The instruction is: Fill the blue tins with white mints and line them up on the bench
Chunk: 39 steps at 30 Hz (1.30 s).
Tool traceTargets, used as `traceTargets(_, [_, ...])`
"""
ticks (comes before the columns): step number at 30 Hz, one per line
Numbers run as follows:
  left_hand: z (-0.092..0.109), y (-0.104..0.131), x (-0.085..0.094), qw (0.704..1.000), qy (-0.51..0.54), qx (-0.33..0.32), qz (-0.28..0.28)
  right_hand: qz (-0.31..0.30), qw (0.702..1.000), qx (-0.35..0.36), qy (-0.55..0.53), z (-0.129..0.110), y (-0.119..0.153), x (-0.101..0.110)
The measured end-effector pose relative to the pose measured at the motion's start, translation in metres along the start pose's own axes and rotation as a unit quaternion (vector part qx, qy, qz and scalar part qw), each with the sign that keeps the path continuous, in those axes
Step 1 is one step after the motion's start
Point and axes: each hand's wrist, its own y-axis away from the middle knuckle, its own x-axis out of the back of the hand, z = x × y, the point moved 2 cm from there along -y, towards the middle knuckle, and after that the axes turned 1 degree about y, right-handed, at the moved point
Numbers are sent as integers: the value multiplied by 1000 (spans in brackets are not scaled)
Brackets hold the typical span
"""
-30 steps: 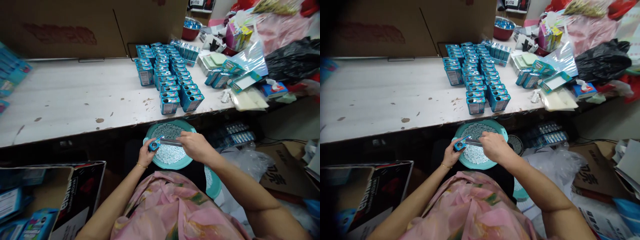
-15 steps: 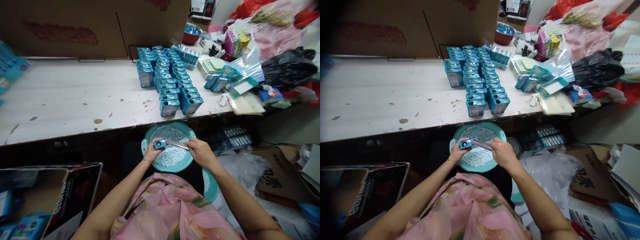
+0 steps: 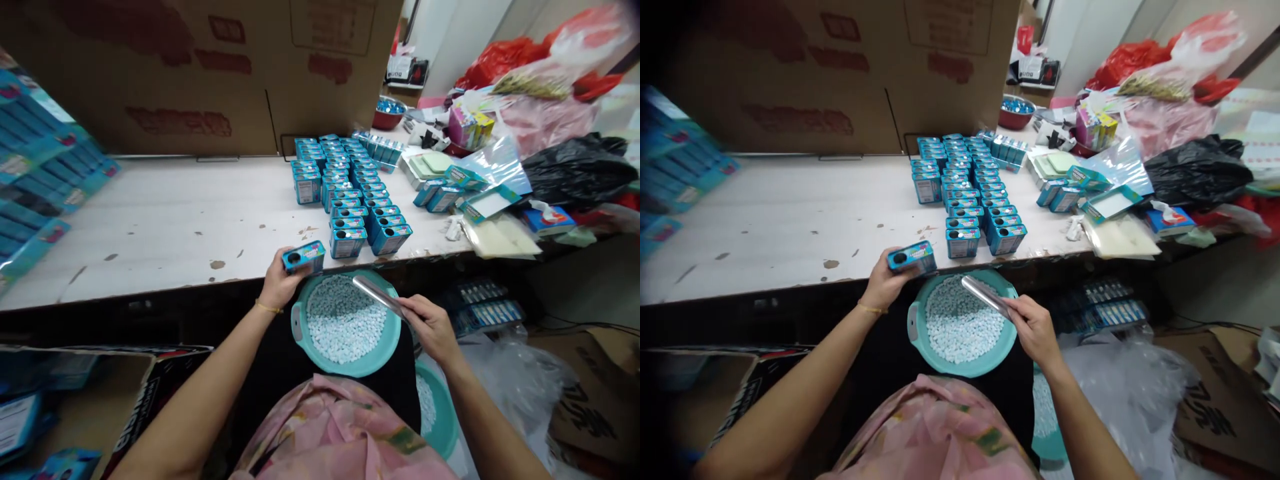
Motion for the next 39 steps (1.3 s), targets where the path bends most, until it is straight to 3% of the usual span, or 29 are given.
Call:
traceTargets(4, [-26,-53,-8,999,15,22,-37,1,998,-44,-40,26,3,-26])
traceTargets(6, [-28,-58,-6,999,5,29,-33,-18,994,-88,-55,47,6,-40])
traceTargets(8, [-26,-49,11,1000,-5,15,20,-57,988,-135,-57,74,10,-57])
traceTargets(10, [-24,-25,45,993,-31,-13,114,-102,980,-164,-36,103,12,-74])
traceTargets(13, [-32,35,124,943,-129,-17,308,-183,969,-151,69,137,11,-102])
traceTargets(15, [-44,85,185,885,-211,57,412,-223,951,-106,185,146,9,-118])
traceTargets(16, [-52,109,215,854,-257,122,435,-238,936,-81,245,147,9,-124])
traceTargets(18, [-69,153,264,809,-377,276,356,-275,899,-40,338,143,11,-136])
traceTargets(19, [-76,172,285,766,-437,353,313,-300,881,-27,365,141,13,-142])
traceTargets(22, [-90,222,320,726,-471,439,240,-365,845,-16,390,134,23,-156])
traceTargets(25, [-103,257,326,721,-472,482,157,-381,837,-25,392,136,28,-163])
traceTargets(28, [-117,278,324,695,-495,514,91,-382,843,-36,378,146,28,-164])
traceTargets(32, [-128,280,329,669,-518,532,30,-378,844,-44,379,157,26,-163])
traceTargets(36, [-127,273,338,693,-510,508,-23,-380,845,-34,376,158,26,-162])
traceTargets(39, [-126,278,334,697,-513,500,-41,-378,853,-37,359,157,24,-162])
